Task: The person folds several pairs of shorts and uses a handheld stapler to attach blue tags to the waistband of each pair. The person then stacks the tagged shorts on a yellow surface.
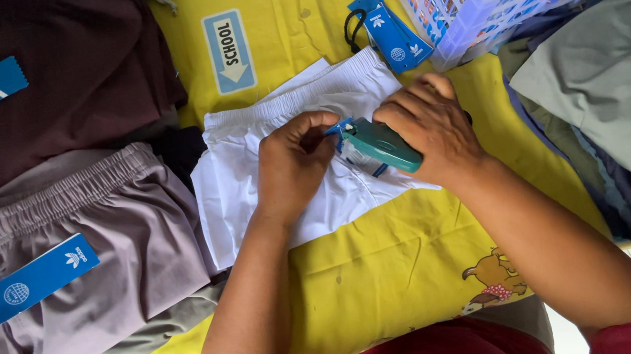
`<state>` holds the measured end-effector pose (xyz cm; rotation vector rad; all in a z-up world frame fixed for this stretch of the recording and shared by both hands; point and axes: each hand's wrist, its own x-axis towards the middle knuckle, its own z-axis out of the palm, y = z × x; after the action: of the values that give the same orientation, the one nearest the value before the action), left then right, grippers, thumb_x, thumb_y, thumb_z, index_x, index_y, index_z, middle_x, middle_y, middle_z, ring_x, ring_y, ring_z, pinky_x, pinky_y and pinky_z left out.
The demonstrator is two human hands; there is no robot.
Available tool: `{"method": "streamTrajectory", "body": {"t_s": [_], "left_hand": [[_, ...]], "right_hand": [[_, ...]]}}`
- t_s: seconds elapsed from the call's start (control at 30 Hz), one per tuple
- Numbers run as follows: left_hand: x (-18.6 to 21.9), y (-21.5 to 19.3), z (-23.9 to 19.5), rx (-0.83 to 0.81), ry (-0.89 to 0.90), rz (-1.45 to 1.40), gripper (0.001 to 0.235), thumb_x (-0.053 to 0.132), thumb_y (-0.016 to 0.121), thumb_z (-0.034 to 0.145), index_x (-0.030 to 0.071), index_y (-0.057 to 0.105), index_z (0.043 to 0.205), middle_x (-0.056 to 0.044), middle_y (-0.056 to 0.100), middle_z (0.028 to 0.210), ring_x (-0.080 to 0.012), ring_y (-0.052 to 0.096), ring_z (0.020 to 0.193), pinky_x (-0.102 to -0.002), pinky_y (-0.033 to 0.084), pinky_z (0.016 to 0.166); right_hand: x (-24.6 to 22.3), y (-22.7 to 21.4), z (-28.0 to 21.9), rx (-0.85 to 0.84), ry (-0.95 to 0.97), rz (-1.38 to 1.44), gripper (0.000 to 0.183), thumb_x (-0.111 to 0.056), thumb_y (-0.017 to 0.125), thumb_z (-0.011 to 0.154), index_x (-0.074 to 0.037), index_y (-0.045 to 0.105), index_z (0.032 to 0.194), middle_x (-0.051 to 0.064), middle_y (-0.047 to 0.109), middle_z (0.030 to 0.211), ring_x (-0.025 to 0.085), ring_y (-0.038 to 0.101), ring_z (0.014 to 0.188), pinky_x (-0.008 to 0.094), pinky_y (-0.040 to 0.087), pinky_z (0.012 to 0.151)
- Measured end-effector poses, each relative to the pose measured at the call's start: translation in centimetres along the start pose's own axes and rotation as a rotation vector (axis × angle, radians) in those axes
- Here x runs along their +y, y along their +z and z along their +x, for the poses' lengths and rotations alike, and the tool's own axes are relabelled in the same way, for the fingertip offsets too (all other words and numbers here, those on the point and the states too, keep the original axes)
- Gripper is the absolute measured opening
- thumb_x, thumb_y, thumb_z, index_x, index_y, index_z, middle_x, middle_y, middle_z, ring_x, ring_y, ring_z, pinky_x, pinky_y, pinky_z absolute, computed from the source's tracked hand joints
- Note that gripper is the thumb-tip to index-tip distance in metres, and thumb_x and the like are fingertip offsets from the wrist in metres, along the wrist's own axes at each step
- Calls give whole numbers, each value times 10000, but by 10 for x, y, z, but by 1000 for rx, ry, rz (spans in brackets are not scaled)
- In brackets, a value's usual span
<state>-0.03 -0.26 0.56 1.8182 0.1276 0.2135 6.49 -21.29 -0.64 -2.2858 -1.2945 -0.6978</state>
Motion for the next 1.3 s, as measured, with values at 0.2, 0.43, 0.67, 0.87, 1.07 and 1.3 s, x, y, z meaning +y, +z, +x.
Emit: {"method": "streamTrajectory", "body": {"t_s": [0.2,0.43,0.67,0.87,1.07,1.3], "left_hand": [[-3,1,-1,62,-40,33,297,-24,743,773,105,763,1040,-115,738,781,-163,700,707,-298,609,677],[-16,0,5,84,-64,55,210,27,741,772,137,778,946,-91,719,718,-157,686,655,-295,582,626],[-10,-2,2,130,81,219,207,127,788,772,128,754,976,-110,721,784,-254,702,715,-376,581,665],[-24,-33,0,379,322,939,300,301,844,743,260,772,1031,-12,705,1096,-263,666,997,-411,482,902],[-58,-67,0,500,-5,1118,716,460,840,720,79,657,1297,-168,685,1185,-353,667,1086,-474,535,881],[-91,-83,27,164,-260,1231,586,582,786,725,198,691,1157,-46,728,943,-293,739,890,-450,601,748]], "right_hand": [[18,-7,-22,-33,75,-48,479,-113,749,629,-109,635,1094,89,636,930,303,655,928,472,434,964],[42,-26,-44,-19,139,-234,470,-148,753,692,-128,633,1146,82,607,952,296,639,975,442,449,949],[33,-40,-61,-238,383,-414,611,-87,665,721,-71,570,1324,146,575,1052,360,574,1051,503,392,951],[33,-58,-59,-534,524,-451,784,-206,714,721,-42,497,1457,196,566,1343,378,504,1303,518,372,1046],[4,-48,24,-456,550,-176,516,-222,541,944,-5,572,1411,239,649,1272,401,656,1138,509,508,931],[-3,40,59,-505,672,-125,750,-397,680,884,27,405,1438,300,635,1155,489,645,1106,579,541,883]]}}
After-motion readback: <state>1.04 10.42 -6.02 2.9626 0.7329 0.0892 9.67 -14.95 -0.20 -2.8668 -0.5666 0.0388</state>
